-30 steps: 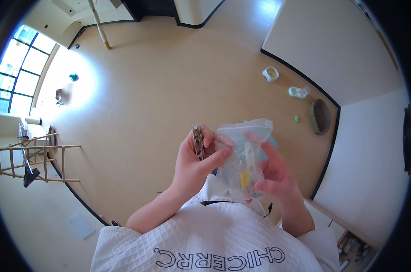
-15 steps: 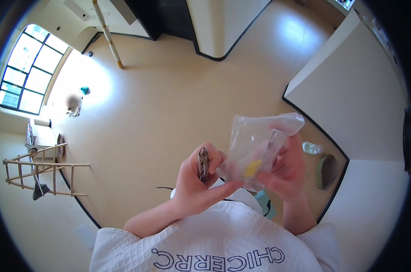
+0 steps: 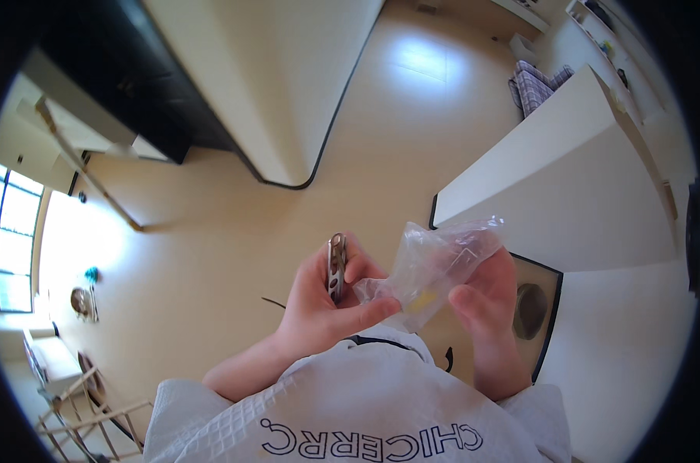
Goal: The person carries a cat and a cardboard box into a room, then sets up a work area on a desk. They unpack a light fixture and its components, then proceed to connect the electrical wires to a wall-mounted junction box. The person also retrieves additional parts from a drawer and continues assembling the fixture.
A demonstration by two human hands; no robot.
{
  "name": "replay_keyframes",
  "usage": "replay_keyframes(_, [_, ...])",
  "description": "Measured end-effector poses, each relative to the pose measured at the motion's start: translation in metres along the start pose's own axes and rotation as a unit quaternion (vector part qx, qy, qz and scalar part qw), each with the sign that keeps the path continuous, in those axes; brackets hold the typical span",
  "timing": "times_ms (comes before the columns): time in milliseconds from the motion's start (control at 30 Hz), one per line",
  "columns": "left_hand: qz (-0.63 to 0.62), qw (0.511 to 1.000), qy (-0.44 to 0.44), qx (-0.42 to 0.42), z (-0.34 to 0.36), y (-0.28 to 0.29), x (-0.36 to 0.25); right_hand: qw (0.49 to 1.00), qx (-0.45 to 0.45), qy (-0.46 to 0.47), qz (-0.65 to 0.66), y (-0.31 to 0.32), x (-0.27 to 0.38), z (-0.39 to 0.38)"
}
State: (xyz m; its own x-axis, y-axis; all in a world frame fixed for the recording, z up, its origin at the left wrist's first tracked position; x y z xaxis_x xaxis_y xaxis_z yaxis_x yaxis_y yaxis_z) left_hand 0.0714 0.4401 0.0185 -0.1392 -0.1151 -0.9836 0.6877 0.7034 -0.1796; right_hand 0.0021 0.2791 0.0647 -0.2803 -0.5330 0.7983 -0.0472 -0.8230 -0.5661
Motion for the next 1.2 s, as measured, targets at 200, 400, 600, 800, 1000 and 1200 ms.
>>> replay_keyframes(200, [0.018, 0.998, 0.046, 0.048, 0.179, 0.011, -0.001, 0.99, -0.131, -0.031, -0.049, 0.094, 0.011, 0.129])
replay_keyframes(400, [0.076, 0.996, 0.011, 0.051, 0.373, 0.023, 0.001, 0.979, -0.193, 0.055, -0.042, 0.195, 0.024, 0.279])
replay_keyframes(600, [0.053, 0.998, -0.01, -0.02, 0.553, 0.041, -0.035, 0.97, -0.225, 0.09, 0.023, 0.273, 0.045, 0.447])
replay_keyframes(800, [0.02, 1.0, -0.009, -0.021, 0.705, 0.057, -0.028, 0.969, -0.216, 0.079, 0.094, 0.355, 0.057, 0.573])
replay_keyframes(1000, [0.029, 0.998, -0.037, 0.036, 0.91, 0.073, -0.014, 0.974, -0.204, 0.093, 0.019, 0.461, 0.071, 0.719])
replay_keyframes(1200, [-0.005, 0.99, 0.017, 0.137, 1.103, 0.059, -0.013, 0.969, -0.181, 0.165, 0.035, 0.538, 0.134, 0.856])
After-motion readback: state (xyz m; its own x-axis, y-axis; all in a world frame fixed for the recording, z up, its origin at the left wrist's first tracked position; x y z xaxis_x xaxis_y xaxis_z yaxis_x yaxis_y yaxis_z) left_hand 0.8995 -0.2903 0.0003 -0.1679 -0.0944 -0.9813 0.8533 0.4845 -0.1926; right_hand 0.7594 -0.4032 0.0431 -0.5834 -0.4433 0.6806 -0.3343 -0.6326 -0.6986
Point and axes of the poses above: each hand's wrist, its own z-axis towards the middle knuckle, its own y-axis out of the back of the hand, x = y × z, the point moved 8 cm from there along z, towards the middle knuckle, and after that the axes turned 15 degrees about z, right-handed, at the moved point
